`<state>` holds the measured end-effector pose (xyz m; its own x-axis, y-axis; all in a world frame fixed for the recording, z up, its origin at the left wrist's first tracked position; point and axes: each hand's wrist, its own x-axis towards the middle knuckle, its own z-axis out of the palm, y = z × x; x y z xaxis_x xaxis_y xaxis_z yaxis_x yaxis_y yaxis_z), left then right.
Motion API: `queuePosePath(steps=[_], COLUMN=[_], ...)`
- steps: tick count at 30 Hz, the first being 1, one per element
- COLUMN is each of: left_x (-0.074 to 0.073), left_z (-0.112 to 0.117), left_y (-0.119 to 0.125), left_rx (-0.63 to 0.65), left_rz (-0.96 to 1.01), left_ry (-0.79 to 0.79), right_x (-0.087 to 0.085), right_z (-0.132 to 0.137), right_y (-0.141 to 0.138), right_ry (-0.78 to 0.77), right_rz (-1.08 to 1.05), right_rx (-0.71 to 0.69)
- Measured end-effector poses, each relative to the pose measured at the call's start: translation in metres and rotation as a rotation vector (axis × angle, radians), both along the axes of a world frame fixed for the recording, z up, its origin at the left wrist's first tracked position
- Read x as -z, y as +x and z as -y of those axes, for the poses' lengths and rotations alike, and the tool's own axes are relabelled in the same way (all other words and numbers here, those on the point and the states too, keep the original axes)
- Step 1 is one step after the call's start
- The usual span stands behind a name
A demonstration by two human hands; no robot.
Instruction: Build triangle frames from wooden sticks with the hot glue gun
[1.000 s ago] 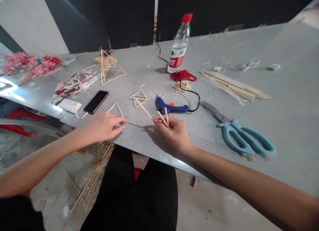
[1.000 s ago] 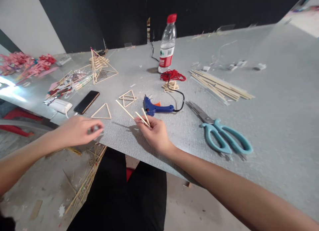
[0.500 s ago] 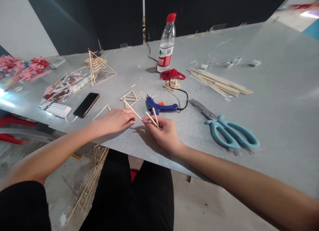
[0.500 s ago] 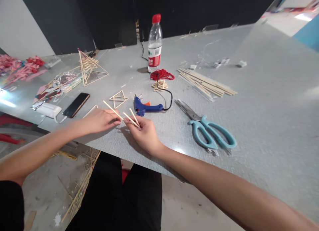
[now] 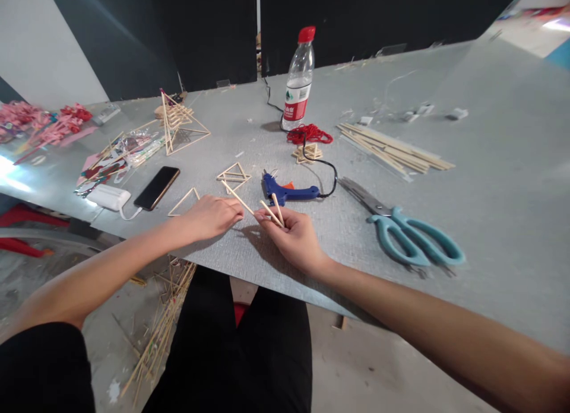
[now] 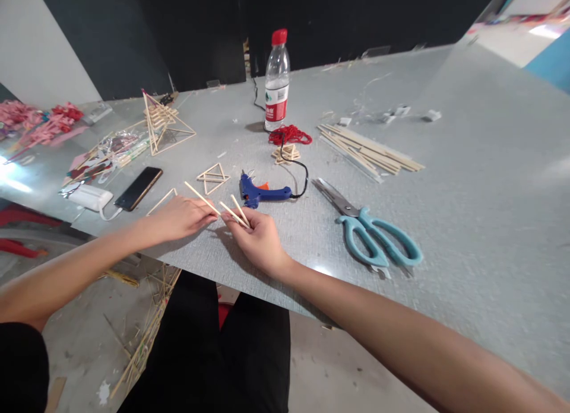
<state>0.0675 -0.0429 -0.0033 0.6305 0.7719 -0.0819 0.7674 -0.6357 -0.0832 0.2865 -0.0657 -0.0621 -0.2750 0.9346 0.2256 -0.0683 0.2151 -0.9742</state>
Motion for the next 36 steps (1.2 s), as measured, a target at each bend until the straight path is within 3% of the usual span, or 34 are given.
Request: queuePosePath(steps=[5,13,36], left_x=[0.003,0.0,0.012], left_z=[-0.007,-0.002,-0.001], left_y=[-0.006,-0.017,-0.012], left_rx=[-0.024,0.054,0.038], left_rz=[0.021,0.034,-0.032], left_ry=[0.039,-0.037,0.05], right_x=[0.001,0.0,0.002], right_z=[0.0,0.0,0.0], right_y=[0.0,0.0,0.0], right_ry=[-0.003,-0.005,-0.013], right_rz=[0.003,0.009,0.017], right_rx=[0.008,0.021,0.011])
